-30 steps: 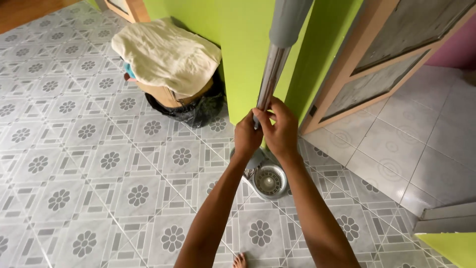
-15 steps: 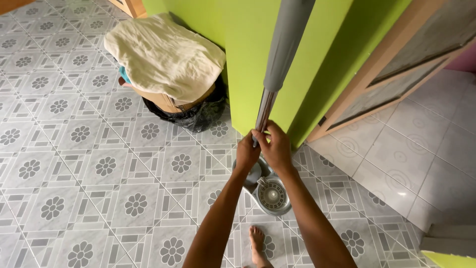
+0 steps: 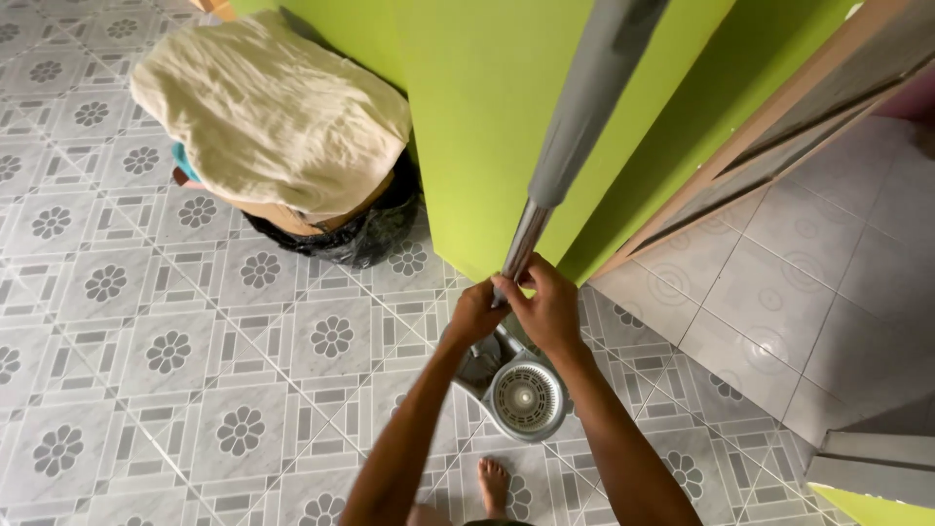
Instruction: Mopping the tiled floor in a bedroom area.
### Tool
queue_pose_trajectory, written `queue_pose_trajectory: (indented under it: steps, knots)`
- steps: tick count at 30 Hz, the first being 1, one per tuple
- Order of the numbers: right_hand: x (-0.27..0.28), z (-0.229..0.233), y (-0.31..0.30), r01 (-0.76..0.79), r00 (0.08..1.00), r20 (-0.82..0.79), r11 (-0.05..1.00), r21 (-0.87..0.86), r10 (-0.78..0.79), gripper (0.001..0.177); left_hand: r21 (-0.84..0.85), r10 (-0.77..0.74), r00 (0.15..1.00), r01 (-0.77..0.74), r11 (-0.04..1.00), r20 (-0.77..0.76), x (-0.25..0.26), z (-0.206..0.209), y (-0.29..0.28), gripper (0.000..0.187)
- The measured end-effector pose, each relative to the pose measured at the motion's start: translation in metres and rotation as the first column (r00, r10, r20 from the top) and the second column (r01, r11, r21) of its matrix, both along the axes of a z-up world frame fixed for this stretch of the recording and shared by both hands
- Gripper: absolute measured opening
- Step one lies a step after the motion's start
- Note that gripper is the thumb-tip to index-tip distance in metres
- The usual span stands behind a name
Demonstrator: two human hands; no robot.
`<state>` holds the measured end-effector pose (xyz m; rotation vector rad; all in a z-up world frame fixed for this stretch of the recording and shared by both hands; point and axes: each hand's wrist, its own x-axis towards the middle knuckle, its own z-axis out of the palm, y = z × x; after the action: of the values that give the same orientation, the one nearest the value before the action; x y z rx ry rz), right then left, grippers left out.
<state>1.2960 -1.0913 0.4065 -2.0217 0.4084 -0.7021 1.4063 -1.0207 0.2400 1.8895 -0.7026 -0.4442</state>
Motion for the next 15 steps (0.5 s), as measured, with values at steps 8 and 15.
queue_pose_trajectory:
  steps: [8,15]
  knots:
    - [0.044,-0.008,0.005,0.003,0.987,-0.157,0.992,-0.129,-0.024,0.030,0.038,-0.738,0.646,0.757,0.653,-0.193,0.103,-0.063,-0.017,0.037]
    - [0.072,-0.084,0.025,0.166,0.969,-0.173,0.984,-0.058,-0.174,0.029,-0.098,-0.396,0.899,0.384,0.918,-0.186,0.054,-0.092,-0.005,0.045]
